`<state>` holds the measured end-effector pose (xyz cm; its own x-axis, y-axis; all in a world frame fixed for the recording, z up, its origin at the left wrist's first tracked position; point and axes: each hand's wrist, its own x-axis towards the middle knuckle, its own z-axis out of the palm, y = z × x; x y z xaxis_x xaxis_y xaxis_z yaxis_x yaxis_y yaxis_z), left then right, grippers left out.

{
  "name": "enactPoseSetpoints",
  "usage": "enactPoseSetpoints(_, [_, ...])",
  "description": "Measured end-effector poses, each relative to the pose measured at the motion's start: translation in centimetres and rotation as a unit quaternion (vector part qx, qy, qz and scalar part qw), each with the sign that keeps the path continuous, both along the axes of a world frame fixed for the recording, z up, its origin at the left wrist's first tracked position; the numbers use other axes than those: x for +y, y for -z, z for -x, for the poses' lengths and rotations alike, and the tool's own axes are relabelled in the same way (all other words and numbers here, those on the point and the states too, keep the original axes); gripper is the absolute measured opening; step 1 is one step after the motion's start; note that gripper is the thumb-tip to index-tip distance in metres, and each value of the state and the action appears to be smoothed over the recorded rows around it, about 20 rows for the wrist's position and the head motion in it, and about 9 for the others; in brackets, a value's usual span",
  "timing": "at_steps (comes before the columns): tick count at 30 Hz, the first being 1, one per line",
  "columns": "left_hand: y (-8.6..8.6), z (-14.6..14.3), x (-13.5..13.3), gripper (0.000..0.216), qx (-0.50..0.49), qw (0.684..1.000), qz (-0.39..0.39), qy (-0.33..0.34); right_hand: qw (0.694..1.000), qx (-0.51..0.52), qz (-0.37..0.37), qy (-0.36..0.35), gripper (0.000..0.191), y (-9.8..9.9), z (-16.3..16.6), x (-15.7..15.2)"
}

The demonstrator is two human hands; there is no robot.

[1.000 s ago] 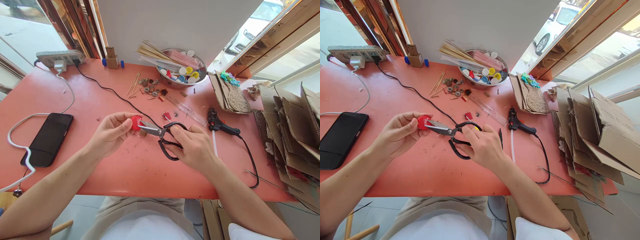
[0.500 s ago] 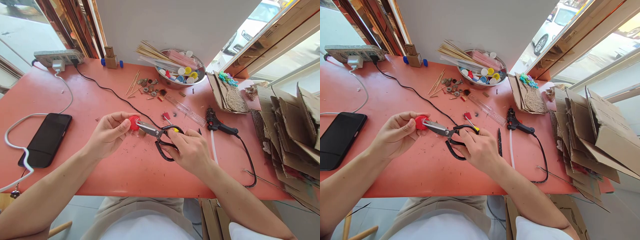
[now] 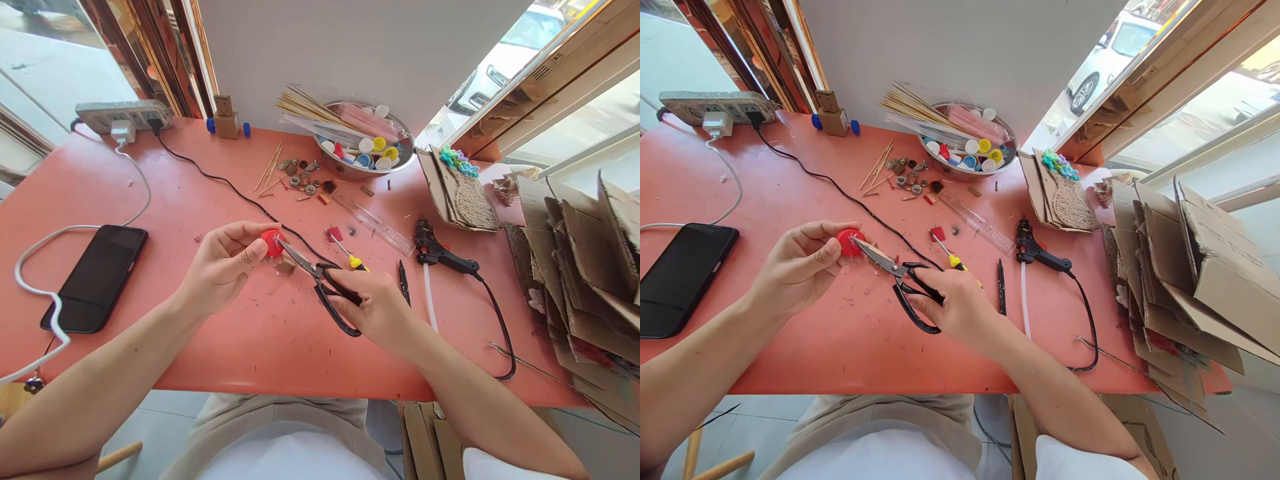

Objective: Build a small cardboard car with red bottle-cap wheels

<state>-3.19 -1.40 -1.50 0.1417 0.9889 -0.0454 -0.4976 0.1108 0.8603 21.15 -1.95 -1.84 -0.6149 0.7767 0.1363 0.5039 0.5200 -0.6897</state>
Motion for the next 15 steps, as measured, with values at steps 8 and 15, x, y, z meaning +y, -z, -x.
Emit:
enactPoseSetpoints(8, [-0.3, -0.4, -0.1, 0.033, -0.006, 1.0, 0.0, 0.008, 0.988, -0.087, -0.131, 0.005, 0.052, -0.2, 0.1, -0.3])
enactPoseSetpoints(15, [-0.2, -0.4, -0.1, 0.032, -0.026, 0.999, 0.023, 0.03, 0.951, -0.151, -0.269, -0.018, 0.056, -1.1, -0.9, 0.0])
